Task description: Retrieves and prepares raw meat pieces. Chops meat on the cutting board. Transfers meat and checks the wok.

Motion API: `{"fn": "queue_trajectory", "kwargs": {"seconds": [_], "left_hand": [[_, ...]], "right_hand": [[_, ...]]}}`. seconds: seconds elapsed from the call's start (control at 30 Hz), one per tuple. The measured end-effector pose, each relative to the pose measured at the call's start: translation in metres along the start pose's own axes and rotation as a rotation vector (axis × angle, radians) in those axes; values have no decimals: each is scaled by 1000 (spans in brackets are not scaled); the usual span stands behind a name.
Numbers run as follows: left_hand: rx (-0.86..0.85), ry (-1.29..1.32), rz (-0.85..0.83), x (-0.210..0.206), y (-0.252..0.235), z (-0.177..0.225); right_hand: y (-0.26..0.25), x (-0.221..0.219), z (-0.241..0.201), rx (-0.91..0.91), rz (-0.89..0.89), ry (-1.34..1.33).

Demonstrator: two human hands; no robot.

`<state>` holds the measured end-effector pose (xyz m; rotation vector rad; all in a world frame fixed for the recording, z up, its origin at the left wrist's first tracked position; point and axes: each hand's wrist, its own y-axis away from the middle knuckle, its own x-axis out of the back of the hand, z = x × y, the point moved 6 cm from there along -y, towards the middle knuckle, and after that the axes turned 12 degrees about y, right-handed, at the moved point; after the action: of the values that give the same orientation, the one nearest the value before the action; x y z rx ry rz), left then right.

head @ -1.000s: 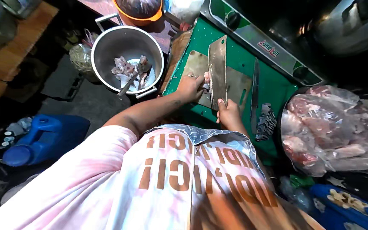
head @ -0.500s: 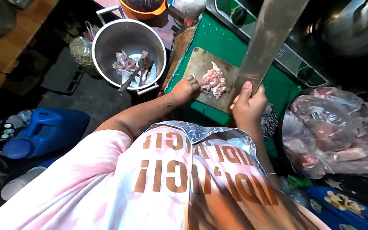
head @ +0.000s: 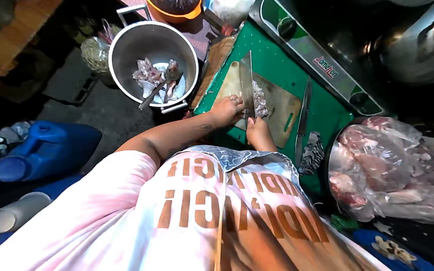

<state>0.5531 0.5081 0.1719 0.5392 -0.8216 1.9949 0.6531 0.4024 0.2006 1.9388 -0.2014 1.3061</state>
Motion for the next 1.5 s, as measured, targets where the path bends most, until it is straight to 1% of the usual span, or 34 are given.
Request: {"fn": "queue_trajectory", "kwargs": {"seconds": [0.13,0.2,0.27,0.37,0.47,0.53,0.6,0.63,0.7,0.77,0.83,1.03,1.13,1.2,1.23,1.27,1.3,1.33,1.37,1.4,1.43,1.5], "left_hand": [[-64,-5,19,-2,3,1],[-70,-25,9,-4,5,2],[-71,-15,14,0,10,4],[-75,62,57,13,26,4],[-111,66,103,11,37,3],[-137,39,115,12,35,3],[-150,21,113,12,33,3],[-150,21,100,12,32,3],[-126,34,70,10,33,4],[-90,43,68,13,29,3],[-33,88,40,9,29,3],[98,123,93,9,9,-5],[73,103,73,8,6,-4],[42,86,84,8,6,-4],[33,80,84,9,5,-2],[32,81,79,9,6,-1],[38,87,72,9,9,0],[44,96,64,9,13,1],[53,107,56,12,17,0],[48,116,69,16,22,-2],[31,120,95,19,28,-3],[0,116,144,21,38,-2]], "right_hand": [[-32,15,-21,-3,-14,-52],[-48,22,-23,9,-31,-129],[-49,32,-23,26,-5,-200],[-15,58,-20,76,97,-217],[33,82,-10,220,321,-242],[51,88,-12,287,433,-267],[54,69,-13,269,403,-222],[47,49,-11,231,323,-169],[26,4,-1,80,88,-52],[10,-8,3,16,-50,-17],[8,-12,7,-1,-99,-75],[-5,-5,-12,24,-42,-62],[-21,7,-32,48,-19,-65],[-25,24,-54,86,51,-71],[-12,40,-66,86,27,-50],[7,59,-80,19,-171,1],[15,65,-84,4,-216,-12],[7,61,-77,27,-142,-59],[-13,51,-65,95,41,-131],[-28,46,-57,117,95,-180],[-29,47,-52,119,101,-202],[-9,57,-41,137,151,-231]]}}
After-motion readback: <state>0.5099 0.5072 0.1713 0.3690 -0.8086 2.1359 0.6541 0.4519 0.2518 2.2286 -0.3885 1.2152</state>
